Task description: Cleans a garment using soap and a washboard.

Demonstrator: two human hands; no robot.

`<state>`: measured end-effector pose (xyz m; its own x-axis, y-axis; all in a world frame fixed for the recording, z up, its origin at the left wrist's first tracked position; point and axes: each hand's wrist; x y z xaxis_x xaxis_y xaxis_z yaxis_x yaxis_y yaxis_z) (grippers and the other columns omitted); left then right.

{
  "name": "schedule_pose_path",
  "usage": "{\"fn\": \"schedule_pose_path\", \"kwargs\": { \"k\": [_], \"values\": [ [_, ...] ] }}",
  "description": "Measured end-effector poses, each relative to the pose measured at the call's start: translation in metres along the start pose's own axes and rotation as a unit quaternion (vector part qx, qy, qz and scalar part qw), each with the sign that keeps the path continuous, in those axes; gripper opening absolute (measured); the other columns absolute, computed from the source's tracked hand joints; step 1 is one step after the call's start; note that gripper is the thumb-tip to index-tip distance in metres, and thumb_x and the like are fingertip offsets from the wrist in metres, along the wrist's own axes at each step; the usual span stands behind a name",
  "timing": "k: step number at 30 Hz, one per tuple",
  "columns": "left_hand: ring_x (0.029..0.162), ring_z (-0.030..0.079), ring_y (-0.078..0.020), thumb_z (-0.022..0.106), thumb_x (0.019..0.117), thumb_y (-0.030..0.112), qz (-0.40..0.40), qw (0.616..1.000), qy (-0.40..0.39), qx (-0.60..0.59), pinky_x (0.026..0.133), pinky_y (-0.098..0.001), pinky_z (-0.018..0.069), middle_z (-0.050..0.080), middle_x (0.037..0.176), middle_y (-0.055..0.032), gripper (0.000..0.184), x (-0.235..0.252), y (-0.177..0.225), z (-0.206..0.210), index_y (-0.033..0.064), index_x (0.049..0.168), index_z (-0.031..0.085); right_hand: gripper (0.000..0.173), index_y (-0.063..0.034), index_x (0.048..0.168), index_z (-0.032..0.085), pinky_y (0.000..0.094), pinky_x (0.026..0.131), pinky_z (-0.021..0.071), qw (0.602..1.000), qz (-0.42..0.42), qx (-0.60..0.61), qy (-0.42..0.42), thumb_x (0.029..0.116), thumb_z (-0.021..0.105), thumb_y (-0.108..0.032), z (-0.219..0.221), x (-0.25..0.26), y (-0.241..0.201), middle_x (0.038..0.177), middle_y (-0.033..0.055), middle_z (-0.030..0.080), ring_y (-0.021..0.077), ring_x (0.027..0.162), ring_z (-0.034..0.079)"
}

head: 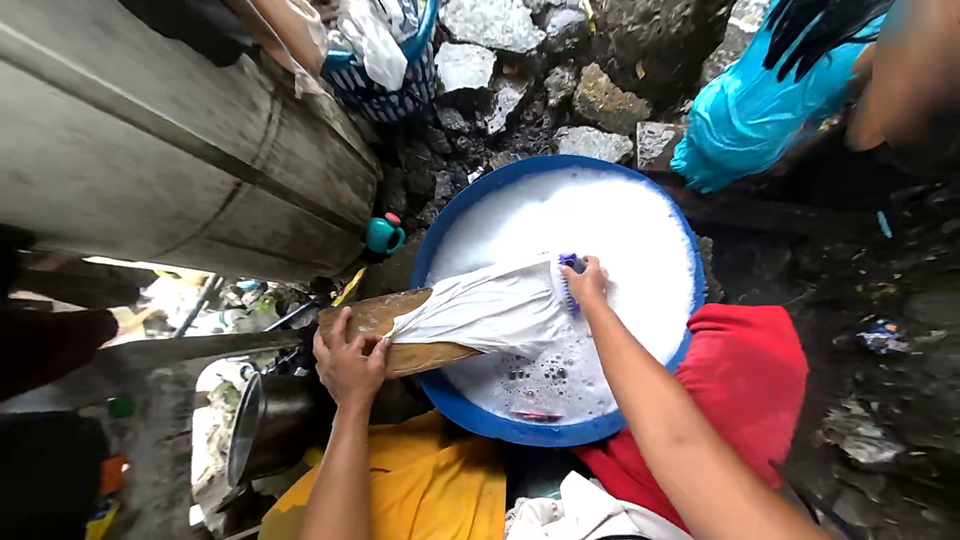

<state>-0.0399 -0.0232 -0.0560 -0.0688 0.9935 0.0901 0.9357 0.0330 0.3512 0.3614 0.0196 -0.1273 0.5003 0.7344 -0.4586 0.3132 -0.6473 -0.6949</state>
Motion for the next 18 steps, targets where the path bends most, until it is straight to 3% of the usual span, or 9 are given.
{"fn": "schedule_pose_path", "kwargs": {
  "k": [2, 4, 6, 9, 11, 13, 15, 16, 18],
  "values": [
    [0.146, 0.029, -0.0548, 0.073, 0.0917, 0.028, -0.006, 1.0, -0.003, -0.003, 0.106, -0.0745, 0.0309, 0.04, 0.162, -0.0166, 0.024, 0.001, 0.0, -0.001, 0.0052, 0.094, 0.078, 0.043, 0.0058, 0.133, 0.058, 0.0622, 0.102, 0.0456, 0.997, -0.031, -0.019, 0.068, 0.1011, 0.061, -0.022, -0.007, -0.029, 0.001, 0.129, 0.0336, 0.059, 0.0494, 0.124, 0.056],
    [0.146, 0.028, -0.054, 0.073, 0.0918, 0.029, -0.011, 1.0, -0.007, -0.004, 0.106, -0.0743, 0.0294, 0.038, 0.162, -0.0156, 0.024, 0.002, 0.002, -0.002, 0.0054, 0.093, 0.078, 0.033, 0.0057, 0.124, 0.063, 0.0634, 0.094, 0.0515, 0.997, -0.045, -0.051, 0.031, 0.104, 0.053, -0.019, 0.004, -0.059, 0.021, 0.12, 0.0312, 0.065, 0.047, 0.114, 0.064],
    [0.148, 0.025, -0.0534, 0.073, 0.0925, 0.028, -0.024, 1.0, -0.017, -0.003, 0.109, -0.0752, 0.0241, 0.036, 0.164, -0.0155, 0.023, 0.002, 0.009, -0.005, 0.0053, 0.094, 0.077, 0.038, 0.0051, 0.131, 0.062, 0.0614, 0.103, 0.0477, 0.996, 0.015, -0.073, -0.043, 0.1033, 0.058, -0.021, 0.018, -0.077, 0.039, 0.133, 0.0329, 0.059, 0.0471, 0.124, 0.058],
    [0.152, 0.012, -0.054, 0.073, 0.094, 0.028, -0.057, 0.997, -0.054, 0.01, 0.113, -0.077, 0.0111, 0.025, 0.169, -0.0151, 0.022, 0.001, 0.023, -0.012, 0.0068, 0.099, 0.078, 0.059, 0.0068, 0.149, 0.043, 0.0539, 0.117, 0.0374, 0.991, 0.121, -0.011, -0.061, 0.1025, 0.062, -0.025, 0.032, -0.085, 0.054, 0.154, 0.0339, 0.039, 0.0452, 0.144, 0.041],
    [0.153, 0.001, -0.056, 0.073, 0.0937, 0.027, -0.063, 0.995, -0.071, -0.011, 0.112, -0.0799, 0.002, 0.019, 0.17, -0.0163, 0.021, -0.006, 0.031, -0.013, 0.0065, 0.098, 0.077, 0.063, 0.0102, 0.149, 0.038, 0.0514, 0.117, 0.0386, 0.981, 0.16, 0.103, -0.045, 0.1003, 0.067, -0.018, 0.033, -0.084, 0.062, 0.151, 0.0339, 0.044, 0.0423, 0.142, 0.045],
    [0.153, 0.0, -0.0561, 0.074, 0.0924, 0.024, -0.045, 0.994, -0.073, -0.063, 0.11, -0.0812, -0.0025, 0.024, 0.168, -0.0183, 0.02, -0.017, 0.036, -0.017, 0.005, 0.096, 0.077, 0.055, 0.0115, 0.144, 0.045, 0.053, 0.112, 0.0418, 0.954, 0.217, 0.201, -0.045, 0.0984, 0.068, -0.01, 0.03, -0.082, 0.06, 0.145, 0.0332, 0.049, 0.0409, 0.136, 0.049],
    [0.154, 0.007, -0.0518, 0.072, 0.0926, 0.022, -0.017, 0.989, -0.097, -0.111, 0.113, -0.0783, 0.0003, 0.034, 0.164, -0.0193, 0.02, -0.031, 0.038, -0.024, 0.0029, 0.096, 0.075, 0.05, 0.0121, 0.14, 0.048, 0.0534, 0.108, 0.0434, 0.929, 0.261, 0.259, -0.053, 0.0982, 0.067, -0.007, 0.025, -0.081, 0.056, 0.142, 0.032, 0.05, 0.0395, 0.131, 0.051],
    [0.153, 0.016, -0.0486, 0.071, 0.0922, 0.02, -0.004, 0.984, -0.112, -0.137, 0.115, -0.0754, 0.0064, 0.04, 0.16, -0.0202, 0.019, -0.037, 0.041, -0.028, 0.0009, 0.095, 0.074, 0.047, 0.0118, 0.138, 0.049, 0.0525, 0.106, 0.0437, 0.923, 0.265, 0.275, -0.053, 0.0984, 0.067, -0.007, 0.024, -0.08, 0.053, 0.14, 0.0311, 0.051, 0.0385, 0.128, 0.051],
    [0.144, 0.04, -0.0388, 0.069, 0.0926, 0.015, 0.02, 0.973, -0.159, -0.164, 0.116, -0.0641, 0.0273, 0.05, 0.151, -0.0207, 0.018, -0.05, 0.05, -0.035, -0.0021, 0.095, 0.072, 0.041, 0.0106, 0.134, 0.055, 0.0547, 0.105, 0.0452, 0.944, 0.196, 0.26, -0.053, 0.1, 0.065, -0.01, 0.02, -0.08, 0.045, 0.137, 0.0323, 0.055, 0.0408, 0.127, 0.054]
  ]
}}
Point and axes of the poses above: each hand's wrist, its own x-axis towards the middle knuckle, its own z-axis out of the palm, y = z × x
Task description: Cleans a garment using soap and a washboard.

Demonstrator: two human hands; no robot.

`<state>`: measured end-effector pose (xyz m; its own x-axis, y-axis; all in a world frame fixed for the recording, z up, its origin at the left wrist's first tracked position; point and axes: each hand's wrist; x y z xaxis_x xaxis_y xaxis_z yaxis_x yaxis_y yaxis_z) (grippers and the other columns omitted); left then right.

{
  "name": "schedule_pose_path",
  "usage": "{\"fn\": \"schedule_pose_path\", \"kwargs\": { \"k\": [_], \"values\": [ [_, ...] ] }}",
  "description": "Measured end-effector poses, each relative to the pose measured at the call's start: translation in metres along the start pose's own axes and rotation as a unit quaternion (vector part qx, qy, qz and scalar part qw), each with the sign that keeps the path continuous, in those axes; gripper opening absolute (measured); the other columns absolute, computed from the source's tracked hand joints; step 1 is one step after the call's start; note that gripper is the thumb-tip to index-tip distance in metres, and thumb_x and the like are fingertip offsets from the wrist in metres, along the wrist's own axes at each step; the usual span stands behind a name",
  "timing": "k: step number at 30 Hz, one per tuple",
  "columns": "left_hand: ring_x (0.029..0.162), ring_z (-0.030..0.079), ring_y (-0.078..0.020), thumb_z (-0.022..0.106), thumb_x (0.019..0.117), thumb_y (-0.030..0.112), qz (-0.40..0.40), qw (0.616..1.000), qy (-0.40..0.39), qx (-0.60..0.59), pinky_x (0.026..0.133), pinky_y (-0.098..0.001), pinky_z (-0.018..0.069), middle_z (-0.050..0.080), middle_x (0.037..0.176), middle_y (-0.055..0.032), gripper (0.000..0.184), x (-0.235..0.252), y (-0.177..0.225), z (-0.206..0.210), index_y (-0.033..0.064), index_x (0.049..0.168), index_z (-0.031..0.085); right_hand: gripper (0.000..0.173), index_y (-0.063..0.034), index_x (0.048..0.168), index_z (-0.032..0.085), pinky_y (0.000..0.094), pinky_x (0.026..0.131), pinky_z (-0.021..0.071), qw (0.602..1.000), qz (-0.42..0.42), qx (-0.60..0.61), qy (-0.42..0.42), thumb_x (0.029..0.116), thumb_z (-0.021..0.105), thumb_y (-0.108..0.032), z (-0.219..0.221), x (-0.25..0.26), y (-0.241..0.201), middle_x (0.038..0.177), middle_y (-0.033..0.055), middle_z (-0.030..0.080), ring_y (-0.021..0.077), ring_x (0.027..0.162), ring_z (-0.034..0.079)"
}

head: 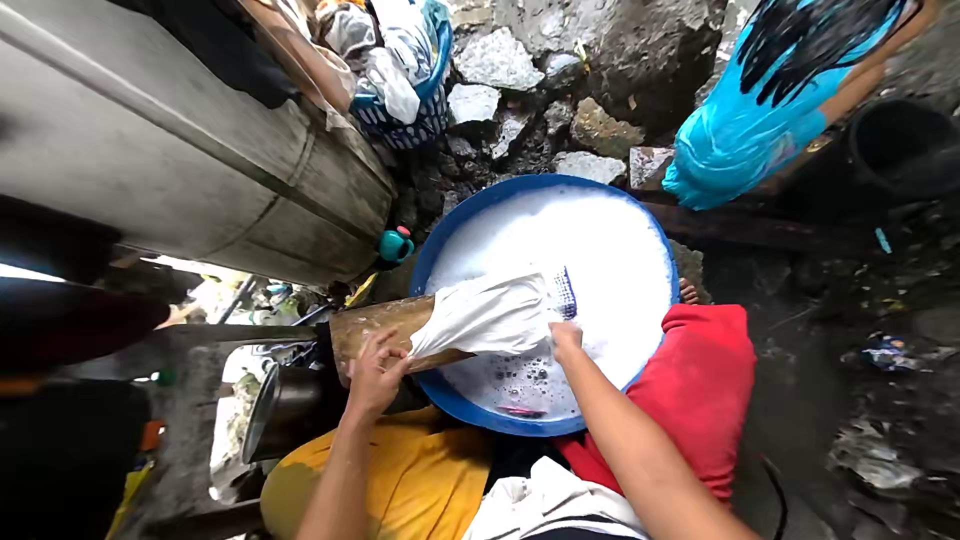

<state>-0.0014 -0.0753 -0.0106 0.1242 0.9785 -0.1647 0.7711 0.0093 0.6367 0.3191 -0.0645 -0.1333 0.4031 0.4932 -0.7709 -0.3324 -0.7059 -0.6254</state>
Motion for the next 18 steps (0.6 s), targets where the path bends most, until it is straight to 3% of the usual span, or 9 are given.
{"fn": "schedule_pose_path", "kwargs": {
  "k": [1, 3, 5, 8, 11, 12, 14, 16, 18],
  "values": [
    [0.138, 0.049, -0.0361, 0.068, 0.0934, 0.014, 0.007, 0.999, -0.042, 0.009, 0.113, -0.0592, 0.036, 0.054, 0.147, -0.0213, 0.018, -0.004, 0.008, -0.001, -0.0032, 0.097, 0.071, 0.039, 0.0096, 0.133, 0.057, 0.057, 0.105, 0.046, 0.998, -0.058, -0.028, -0.022, 0.1014, 0.063, -0.012, 0.001, -0.003, -0.007, 0.134, 0.0329, 0.058, 0.0427, 0.126, 0.056],
    [0.131, 0.055, -0.0378, 0.066, 0.0977, 0.012, -0.003, 0.983, -0.171, 0.069, 0.111, -0.0584, 0.04, 0.059, 0.14, -0.0244, 0.021, -0.007, 0.027, -0.005, -0.0063, 0.107, 0.07, 0.038, 0.0087, 0.133, 0.057, 0.059, 0.104, 0.0463, 0.978, -0.161, -0.08, -0.108, 0.1044, 0.06, -0.016, 0.002, -0.014, -0.031, 0.133, 0.0317, 0.059, 0.0424, 0.124, 0.058],
    [0.125, 0.059, -0.0403, 0.062, 0.102, 0.015, -0.016, 0.954, -0.27, 0.128, 0.108, -0.0609, 0.0424, 0.063, 0.131, -0.0254, 0.027, 0.001, 0.05, -0.005, -0.0059, 0.12, 0.067, 0.031, 0.0069, 0.126, 0.063, 0.0526, 0.101, 0.0483, 0.937, -0.229, -0.142, -0.22, 0.1051, 0.058, -0.015, 0.0, -0.038, -0.068, 0.124, 0.0255, 0.064, 0.0325, 0.115, 0.061],
    [0.128, 0.057, -0.0378, 0.066, 0.1005, 0.016, 0.052, 0.978, -0.199, 0.04, 0.11, -0.0572, 0.0438, 0.06, 0.136, -0.0233, 0.037, 0.015, 0.098, -0.011, -0.0039, 0.131, 0.061, 0.022, 0.0045, 0.114, 0.067, 0.0402, 0.083, 0.0517, 0.846, -0.295, -0.265, -0.357, 0.1049, 0.058, -0.013, -0.011, -0.091, -0.13, 0.1, 0.015, 0.067, 0.018, 0.088, 0.061],
    [0.136, 0.053, -0.0226, 0.063, 0.0982, 0.025, 0.169, 0.969, -0.137, -0.115, 0.113, -0.047, 0.0442, 0.055, 0.148, -0.012, 0.047, 0.031, 0.151, -0.022, 0.0038, 0.14, 0.057, 0.017, 0.002, 0.097, 0.069, 0.0296, 0.069, 0.0478, 0.75, -0.407, -0.333, -0.403, 0.1024, 0.059, -0.01, -0.024, -0.143, -0.179, 0.08, 0.0047, 0.063, 0.008, 0.072, 0.055],
    [0.131, 0.056, -0.017, 0.061, 0.0974, 0.026, 0.199, 0.959, -0.137, -0.151, 0.11, -0.0417, 0.0468, 0.059, 0.142, -0.0091, 0.046, 0.036, 0.171, -0.027, 0.004, 0.137, 0.058, 0.017, 0.0006, 0.091, 0.069, 0.027, 0.067, 0.047, 0.724, -0.449, -0.334, -0.404, 0.1014, 0.059, -0.009, -0.029, -0.16, -0.194, 0.076, 0.0019, 0.062, 0.0054, 0.07, 0.055],
    [0.103, 0.065, -0.0056, 0.059, 0.1, 0.022, 0.257, 0.933, -0.131, -0.214, 0.093, -0.0289, 0.0558, 0.068, 0.113, -0.0022, 0.032, 0.043, 0.205, -0.038, 0.0017, 0.125, 0.059, 0.016, -0.0014, 0.085, 0.069, 0.0215, 0.066, 0.0486, 0.694, -0.514, -0.306, -0.4, 0.0989, 0.061, -0.005, -0.04, -0.192, -0.221, 0.074, -0.0021, 0.062, 0.0007, 0.068, 0.056],
    [0.086, 0.066, 0.0018, 0.056, 0.1025, 0.017, 0.319, 0.902, -0.121, -0.266, 0.081, -0.021, 0.0566, 0.069, 0.092, 0.0075, 0.014, 0.049, 0.227, -0.05, 0.0059, 0.109, 0.062, 0.015, -0.0052, 0.084, 0.069, 0.0172, 0.065, 0.0526, 0.688, -0.55, -0.255, -0.398, 0.0969, 0.061, -0.002, -0.052, -0.22, -0.243, 0.074, -0.0062, 0.066, -0.003, 0.067, 0.061],
    [0.078, 0.063, 0.0055, 0.053, 0.1038, 0.016, 0.373, 0.871, -0.11, -0.3, 0.072, -0.0164, 0.0547, 0.067, 0.084, 0.0143, 0.013, 0.05, 0.242, -0.061, 0.0148, 0.095, 0.063, 0.018, -0.0094, 0.082, 0.069, 0.0167, 0.067, 0.0547, 0.676, -0.577, -0.214, -0.405, 0.0956, 0.06, -0.002, -0.06, -0.24, -0.258, 0.075, -0.0089, 0.067, -0.0036, 0.069, 0.063]
  ]
}}
Point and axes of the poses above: each hand's wrist, its own x-axis towards the middle knuckle, its own z-axis out of the palm, y = z × x
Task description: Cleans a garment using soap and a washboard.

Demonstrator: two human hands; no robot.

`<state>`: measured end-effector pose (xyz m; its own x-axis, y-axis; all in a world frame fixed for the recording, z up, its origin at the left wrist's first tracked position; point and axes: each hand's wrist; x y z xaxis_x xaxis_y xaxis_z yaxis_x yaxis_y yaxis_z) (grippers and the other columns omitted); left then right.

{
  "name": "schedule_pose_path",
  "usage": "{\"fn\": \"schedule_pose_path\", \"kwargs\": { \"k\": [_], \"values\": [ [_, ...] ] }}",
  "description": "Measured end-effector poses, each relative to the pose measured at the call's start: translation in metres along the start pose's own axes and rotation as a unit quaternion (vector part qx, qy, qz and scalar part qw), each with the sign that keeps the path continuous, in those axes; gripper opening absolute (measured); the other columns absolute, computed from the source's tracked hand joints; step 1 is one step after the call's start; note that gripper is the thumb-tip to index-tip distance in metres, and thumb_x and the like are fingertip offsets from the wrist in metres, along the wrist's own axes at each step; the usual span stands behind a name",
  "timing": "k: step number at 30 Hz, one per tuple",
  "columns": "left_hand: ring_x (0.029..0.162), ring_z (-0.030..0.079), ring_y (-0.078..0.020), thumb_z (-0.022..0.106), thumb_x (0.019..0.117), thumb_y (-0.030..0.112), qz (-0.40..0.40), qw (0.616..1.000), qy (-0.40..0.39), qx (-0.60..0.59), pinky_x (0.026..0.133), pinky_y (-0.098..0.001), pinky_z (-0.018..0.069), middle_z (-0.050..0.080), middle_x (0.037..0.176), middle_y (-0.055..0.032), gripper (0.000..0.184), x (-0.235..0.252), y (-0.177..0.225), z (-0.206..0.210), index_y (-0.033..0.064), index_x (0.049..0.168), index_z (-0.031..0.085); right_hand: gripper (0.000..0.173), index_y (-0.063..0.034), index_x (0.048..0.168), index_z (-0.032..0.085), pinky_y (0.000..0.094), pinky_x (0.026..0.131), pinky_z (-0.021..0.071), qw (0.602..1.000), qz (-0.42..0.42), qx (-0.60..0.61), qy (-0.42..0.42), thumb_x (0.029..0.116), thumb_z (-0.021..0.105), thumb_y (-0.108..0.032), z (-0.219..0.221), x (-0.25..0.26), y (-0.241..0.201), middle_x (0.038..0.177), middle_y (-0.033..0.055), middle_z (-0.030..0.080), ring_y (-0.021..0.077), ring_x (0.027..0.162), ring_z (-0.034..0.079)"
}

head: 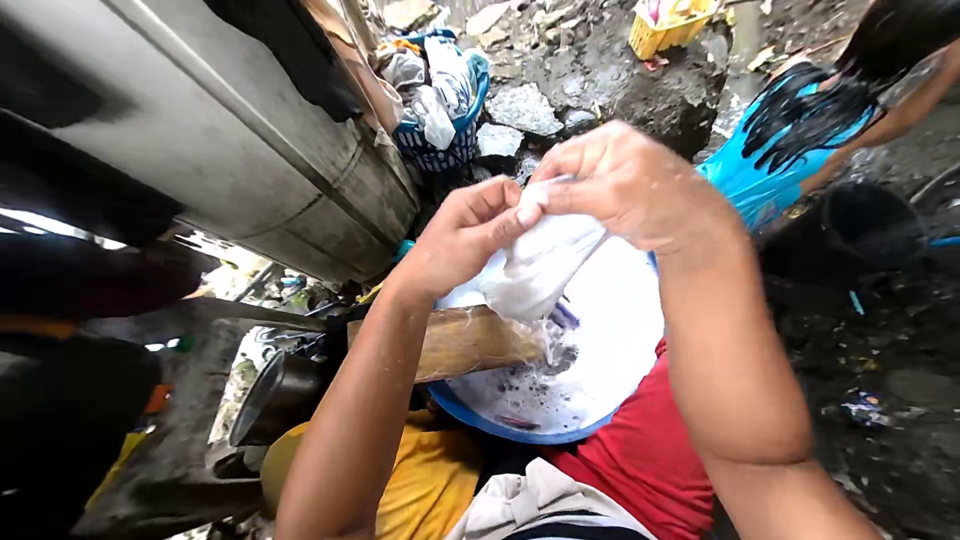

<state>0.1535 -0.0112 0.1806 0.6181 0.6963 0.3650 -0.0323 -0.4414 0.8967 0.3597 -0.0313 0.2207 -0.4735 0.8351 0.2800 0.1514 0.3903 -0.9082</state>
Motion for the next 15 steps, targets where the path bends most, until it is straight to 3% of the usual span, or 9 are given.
{"fn": "schedule_pose_path", "kwargs": {
  "k": [3, 5, 9, 12, 15],
  "values": [
    [0.07, 0.06, 0.0067, 0.052, 0.1043, 0.02, 0.057, 0.996, -0.027, -0.057, 0.064, -0.0142, 0.0524, 0.065, 0.077, 0.0172, 0.025, 0.0, 0.005, -0.006, 0.0241, 0.082, 0.062, 0.02, -0.0135, 0.082, 0.07, 0.0173, 0.067, 0.0576, 0.998, -0.046, 0.035, 0.003, 0.0953, 0.058, -0.003, -0.006, -0.003, -0.018, 0.075, -0.0109, 0.069, -0.003, 0.07, 0.065],
    [0.069, 0.061, 0.0072, 0.057, 0.1021, 0.029, 0.036, 0.995, -0.06, -0.072, 0.062, -0.0142, 0.0525, 0.067, 0.077, 0.0174, 0.023, -0.016, -0.004, -0.008, 0.0242, 0.082, 0.067, 0.022, -0.0147, 0.083, 0.07, 0.0173, 0.066, 0.0583, 0.995, -0.069, 0.077, 0.007, 0.0943, 0.057, -0.001, -0.005, -0.011, -0.016, 0.074, -0.0121, 0.07, -0.0033, 0.068, 0.066],
    [0.068, 0.065, 0.0062, 0.071, 0.0904, 0.041, -0.121, 0.988, -0.086, -0.045, 0.062, -0.016, 0.0557, 0.072, 0.076, 0.013, 0.025, -0.083, -0.043, 0.006, 0.0177, 0.083, 0.074, 0.024, -0.0151, 0.083, 0.072, 0.0163, 0.068, 0.0578, 0.988, -0.076, 0.124, 0.043, 0.0929, 0.057, 0.001, 0.001, -0.032, 0.0, 0.077, -0.0126, 0.071, -0.0042, 0.071, 0.066],
    [0.074, 0.066, 0.0042, 0.074, 0.0855, 0.037, -0.255, 0.964, -0.08, 0.003, 0.071, -0.0213, 0.0575, 0.072, 0.08, 0.0096, 0.026, -0.133, -0.08, 0.017, 0.011, 0.086, 0.075, 0.025, -0.0162, 0.083, 0.073, 0.0163, 0.068, 0.0579, 0.986, -0.053, 0.141, 0.074, 0.0929, 0.056, 0.0, 0.0, -0.048, 0.015, 0.078, -0.0125, 0.072, -0.0041, 0.071, 0.066],
    [0.079, 0.068, 0.0025, 0.072, 0.0895, 0.025, -0.315, 0.948, -0.049, 0.002, 0.079, -0.024, 0.0587, 0.073, 0.085, 0.0068, 0.021, -0.169, -0.094, 0.024, 0.0057, 0.097, 0.074, 0.024, -0.017, 0.085, 0.074, 0.0161, 0.068, 0.0578, 0.983, -0.044, 0.151, 0.093, 0.0948, 0.057, -0.003, -0.003, -0.063, 0.034, 0.08, -0.0125, 0.072, -0.0042, 0.072, 0.066]
  ]
}}
Point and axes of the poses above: each hand's wrist, its own x-axis towards the middle knuckle, its own z-axis out of the palm, y = z × x
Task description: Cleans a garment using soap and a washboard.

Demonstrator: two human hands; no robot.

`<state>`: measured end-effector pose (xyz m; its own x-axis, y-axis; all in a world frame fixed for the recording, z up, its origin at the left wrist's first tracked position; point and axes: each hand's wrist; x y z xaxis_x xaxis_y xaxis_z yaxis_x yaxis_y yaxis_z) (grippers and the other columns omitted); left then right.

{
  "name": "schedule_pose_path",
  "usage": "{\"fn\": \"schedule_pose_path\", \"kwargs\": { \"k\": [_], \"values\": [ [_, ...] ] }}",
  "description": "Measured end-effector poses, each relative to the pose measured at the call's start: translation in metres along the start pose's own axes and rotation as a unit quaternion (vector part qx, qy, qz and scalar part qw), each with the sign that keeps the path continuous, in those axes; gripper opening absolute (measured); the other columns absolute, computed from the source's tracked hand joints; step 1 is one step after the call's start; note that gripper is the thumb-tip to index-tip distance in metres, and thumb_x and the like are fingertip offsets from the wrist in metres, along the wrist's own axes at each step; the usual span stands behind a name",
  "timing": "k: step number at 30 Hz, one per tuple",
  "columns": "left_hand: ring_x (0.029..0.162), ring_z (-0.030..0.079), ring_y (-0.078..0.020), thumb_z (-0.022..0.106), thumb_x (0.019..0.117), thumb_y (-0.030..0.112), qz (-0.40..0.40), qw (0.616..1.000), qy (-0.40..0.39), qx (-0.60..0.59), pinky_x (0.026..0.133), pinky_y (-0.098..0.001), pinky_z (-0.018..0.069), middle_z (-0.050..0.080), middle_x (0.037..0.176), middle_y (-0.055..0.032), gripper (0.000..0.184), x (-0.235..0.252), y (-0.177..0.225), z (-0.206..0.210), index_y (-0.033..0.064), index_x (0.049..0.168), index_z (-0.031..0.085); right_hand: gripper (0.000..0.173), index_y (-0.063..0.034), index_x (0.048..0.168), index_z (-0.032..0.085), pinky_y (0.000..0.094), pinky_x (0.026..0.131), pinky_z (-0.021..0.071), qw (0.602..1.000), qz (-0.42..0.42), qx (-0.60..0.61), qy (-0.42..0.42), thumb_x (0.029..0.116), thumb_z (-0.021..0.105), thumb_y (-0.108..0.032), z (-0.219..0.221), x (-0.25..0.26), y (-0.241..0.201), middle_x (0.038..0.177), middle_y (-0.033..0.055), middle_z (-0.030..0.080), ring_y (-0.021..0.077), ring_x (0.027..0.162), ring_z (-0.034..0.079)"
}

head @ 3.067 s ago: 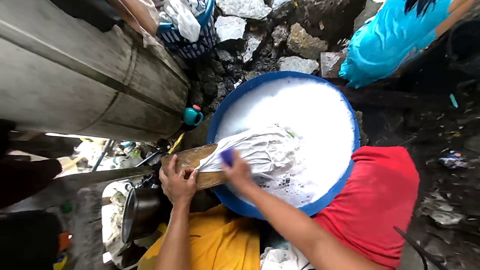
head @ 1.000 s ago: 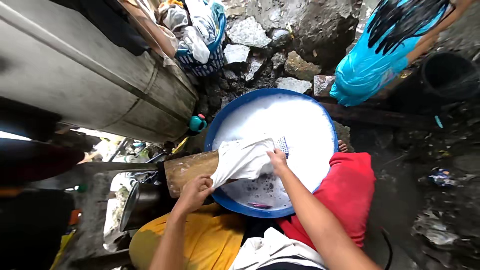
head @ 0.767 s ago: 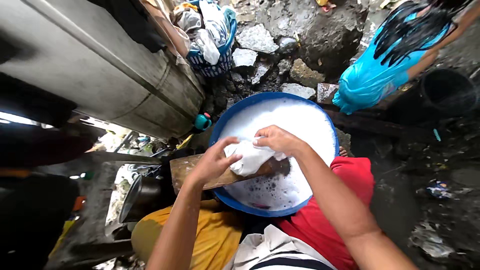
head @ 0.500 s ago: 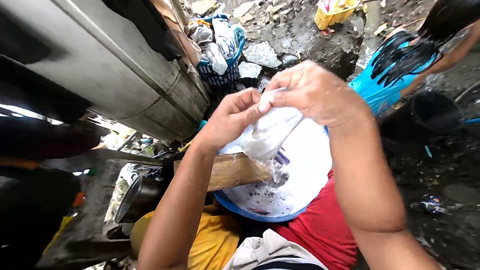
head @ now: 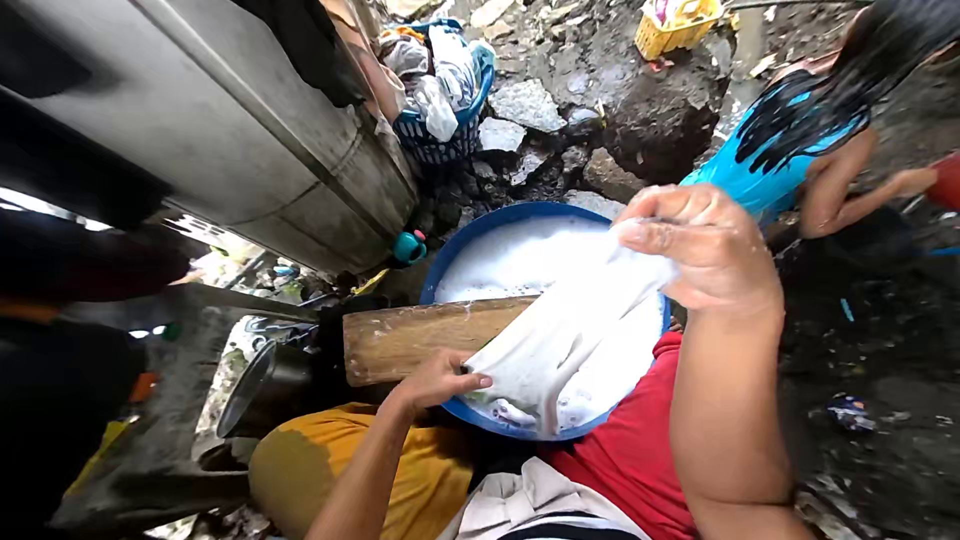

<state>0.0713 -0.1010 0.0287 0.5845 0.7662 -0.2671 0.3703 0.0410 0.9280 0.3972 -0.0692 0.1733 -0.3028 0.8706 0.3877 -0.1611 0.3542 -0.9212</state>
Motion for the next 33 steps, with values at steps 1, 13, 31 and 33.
{"fn": "schedule_pose_path", "kwargs": {
  "k": [1, 13, 31, 33],
  "values": [
    [0.079, 0.068, 0.0026, 0.072, 0.09, 0.022, 0.0, 1.0, 0.016, 0.002, 0.079, -0.0238, 0.059, 0.074, 0.084, 0.0063, 0.018, -0.008, -0.006, 0.002, 0.005, 0.097, 0.075, 0.023, -0.0174, 0.087, 0.075, 0.0161, 0.069, 0.0581, 1.0, 0.001, 0.002, 0.007, 0.0952, 0.058, -0.004, -0.004, -0.006, 0.005, 0.08, -0.0125, 0.072, -0.0041, 0.072, 0.066],
    [0.114, 0.064, -0.0379, 0.061, 0.1039, 0.024, -0.199, 0.931, 0.168, 0.257, 0.104, -0.0607, 0.0444, 0.069, 0.116, -0.0246, 0.033, -0.003, -0.058, -0.054, -0.0038, 0.119, 0.069, 0.022, 0.0036, 0.117, 0.067, 0.0452, 0.086, 0.0534, 0.903, 0.37, -0.182, 0.121, 0.1044, 0.059, -0.012, -0.012, -0.006, 0.197, 0.105, 0.0189, 0.069, 0.0249, 0.093, 0.065],
    [0.149, 0.032, -0.0495, 0.07, 0.0926, 0.036, -0.059, 0.835, 0.303, 0.455, 0.111, -0.0833, 0.0022, 0.054, 0.153, -0.0134, 0.027, 0.008, -0.116, -0.083, 0.0137, 0.104, 0.08, 0.061, 0.0035, 0.149, 0.044, 0.0617, 0.107, 0.045, 0.771, 0.531, -0.274, 0.221, 0.0956, 0.067, -0.015, -0.014, -0.05, 0.323, 0.138, 0.0324, 0.058, 0.046, 0.128, 0.058],
    [0.149, 0.032, -0.0487, 0.073, 0.0919, 0.034, -0.064, 0.838, 0.302, 0.451, 0.111, -0.0834, 0.0027, 0.054, 0.152, -0.0131, 0.025, 0.011, -0.11, -0.086, 0.013, 0.103, 0.081, 0.058, 0.0037, 0.15, 0.044, 0.0608, 0.109, 0.0438, 0.788, 0.521, -0.23, 0.234, 0.0976, 0.064, -0.013, -0.015, -0.047, 0.321, 0.14, 0.0333, 0.056, 0.0466, 0.131, 0.055]
  ]
}}
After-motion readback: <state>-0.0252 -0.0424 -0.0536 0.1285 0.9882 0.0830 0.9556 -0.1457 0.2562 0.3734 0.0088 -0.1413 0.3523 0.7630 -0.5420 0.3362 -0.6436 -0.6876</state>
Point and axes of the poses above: each hand's wrist, its own x-axis towards the middle knuckle, its own z-axis out of the palm, y = z × x
